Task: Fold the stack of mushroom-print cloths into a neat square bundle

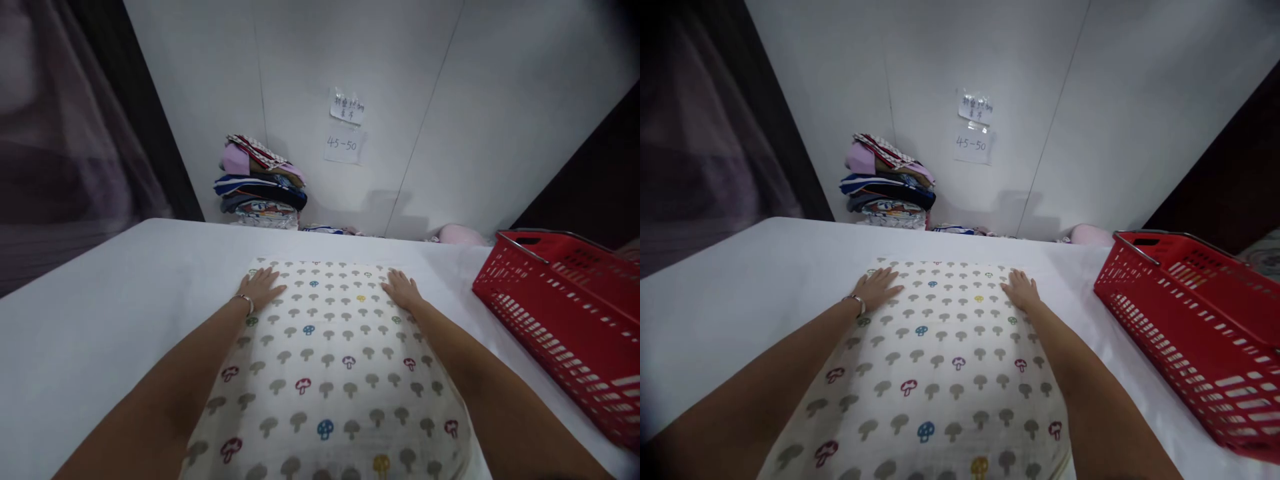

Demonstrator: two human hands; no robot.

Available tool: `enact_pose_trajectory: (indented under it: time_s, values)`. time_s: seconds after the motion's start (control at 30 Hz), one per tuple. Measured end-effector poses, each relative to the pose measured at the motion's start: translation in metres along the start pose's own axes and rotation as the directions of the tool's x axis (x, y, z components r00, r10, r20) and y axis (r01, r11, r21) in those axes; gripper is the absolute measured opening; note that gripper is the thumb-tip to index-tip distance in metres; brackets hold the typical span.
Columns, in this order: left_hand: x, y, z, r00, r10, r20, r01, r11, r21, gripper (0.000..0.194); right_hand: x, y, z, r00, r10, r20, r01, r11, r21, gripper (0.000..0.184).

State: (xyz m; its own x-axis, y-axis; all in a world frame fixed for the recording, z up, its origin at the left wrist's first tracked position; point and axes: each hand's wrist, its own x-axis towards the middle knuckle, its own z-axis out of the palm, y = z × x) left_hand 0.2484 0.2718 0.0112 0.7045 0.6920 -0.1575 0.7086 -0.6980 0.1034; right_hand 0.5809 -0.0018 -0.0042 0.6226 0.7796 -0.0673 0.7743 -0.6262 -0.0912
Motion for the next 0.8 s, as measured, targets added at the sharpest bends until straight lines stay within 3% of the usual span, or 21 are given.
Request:
enact_pose_trajectory:
  time_s: [0.13, 0.27, 0.37, 0.63, 0.73, 0.8]
  values:
    - [-0.045, -0.004, -0.003, 0.999, 0.022, -0.029, -0.022, 1.0, 0.007, 0.062, -0.047, 0.007, 0.004, 0.997, -0.038, -0.072, 0.037, 0.999, -0.007, 0.066]
    - [-0.125, -0.021, 0.019, 0.99, 0.116, -0.082, -0.114, 0.993, 0.023, 0.062, -0.108, 0.029, 0.02, 0.992, -0.11, -0.054, 0.11, 0.994, -0.009, 0.067]
    - [-0.165, -0.031, 0.032, 0.992, 0.085, -0.093, -0.083, 0.996, 0.025, 0.064, -0.133, 0.04, 0.028, 0.996, -0.085, -0.023, 0.086, 0.995, 0.04, 0.068]
    - [-0.17, -0.026, 0.021, 0.999, 0.032, -0.031, -0.031, 0.999, 0.036, 0.063, -0.141, 0.027, 0.002, 0.998, -0.051, 0.028, 0.049, 0.997, 0.064, 0.062]
    - [-0.193, -0.014, 0.025, 0.996, 0.041, -0.075, -0.037, 0.998, 0.053, 0.06, -0.167, 0.028, -0.001, 0.997, -0.067, -0.026, 0.068, 0.996, 0.058, 0.062]
    - [-0.215, -0.006, 0.032, 0.986, 0.126, -0.106, -0.119, 0.99, 0.072, 0.058, -0.189, 0.031, 0.004, 0.992, -0.118, -0.033, 0.12, 0.991, 0.054, 0.063]
